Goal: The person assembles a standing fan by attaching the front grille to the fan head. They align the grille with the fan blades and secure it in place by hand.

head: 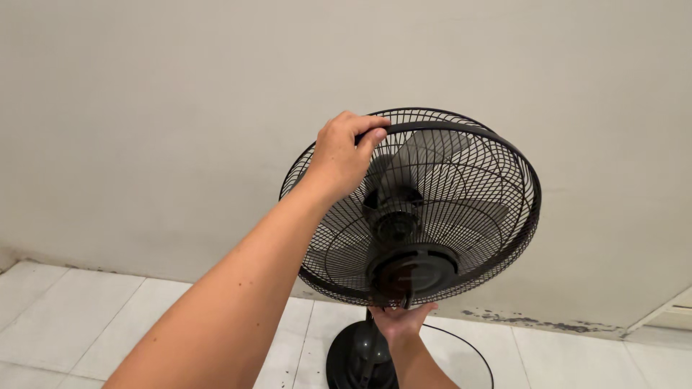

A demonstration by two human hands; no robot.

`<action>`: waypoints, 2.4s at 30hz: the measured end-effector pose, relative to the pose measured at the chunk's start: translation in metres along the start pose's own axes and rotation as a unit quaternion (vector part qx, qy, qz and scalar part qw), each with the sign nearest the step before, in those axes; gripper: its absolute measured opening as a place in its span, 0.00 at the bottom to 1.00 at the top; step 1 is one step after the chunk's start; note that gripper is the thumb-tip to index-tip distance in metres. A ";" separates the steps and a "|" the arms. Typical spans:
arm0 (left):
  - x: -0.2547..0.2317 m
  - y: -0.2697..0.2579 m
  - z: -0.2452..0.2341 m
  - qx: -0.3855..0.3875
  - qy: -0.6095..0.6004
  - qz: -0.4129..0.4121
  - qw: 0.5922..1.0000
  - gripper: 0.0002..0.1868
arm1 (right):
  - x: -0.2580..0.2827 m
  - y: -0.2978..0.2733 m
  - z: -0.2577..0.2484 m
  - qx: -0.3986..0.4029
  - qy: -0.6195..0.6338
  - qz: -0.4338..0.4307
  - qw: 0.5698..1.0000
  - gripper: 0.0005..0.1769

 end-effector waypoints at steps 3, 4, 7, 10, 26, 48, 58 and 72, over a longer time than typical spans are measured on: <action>0.018 0.009 0.000 0.009 -0.020 -0.039 0.999 0.10 | 0.000 0.007 0.000 -0.002 -0.017 -0.003 1.000 0.65; 0.025 0.010 0.000 0.009 -0.025 -0.056 0.998 0.10 | 0.000 0.009 -0.002 -0.005 -0.024 -0.003 1.000 0.65; 0.032 0.010 -0.011 -0.021 0.002 -0.065 0.998 0.10 | -0.004 0.011 -0.004 0.001 -0.003 0.004 1.000 0.65; 0.027 0.007 -0.014 -0.055 0.060 -0.048 0.996 0.09 | -0.001 0.012 -0.005 0.012 -0.024 0.003 1.000 0.64; -0.001 0.011 -0.009 0.024 0.247 0.096 0.964 0.07 | -0.002 0.037 0.001 0.023 0.013 0.004 1.000 0.66; -0.001 0.013 0.000 0.114 0.300 0.062 0.945 0.06 | -0.003 0.015 0.024 0.034 -0.013 -0.007 0.999 0.61; 0.005 0.016 -0.013 0.120 0.181 -0.047 0.975 0.12 | 0.009 0.019 0.017 0.029 -0.053 -0.021 0.998 0.59; 0.058 0.004 0.017 0.119 0.009 -0.098 0.988 0.17 | 0.008 0.033 -0.004 0.033 -0.045 0.000 0.998 0.62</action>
Point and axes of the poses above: each hand's wrist, its own y-axis towards the middle knuckle, its own z-axis out of the palm, x = y × z, the point moved 10 cm from there along y, towards the middle knuckle, and after that the axes turned 1 degree about z, right-handed, at the moved point
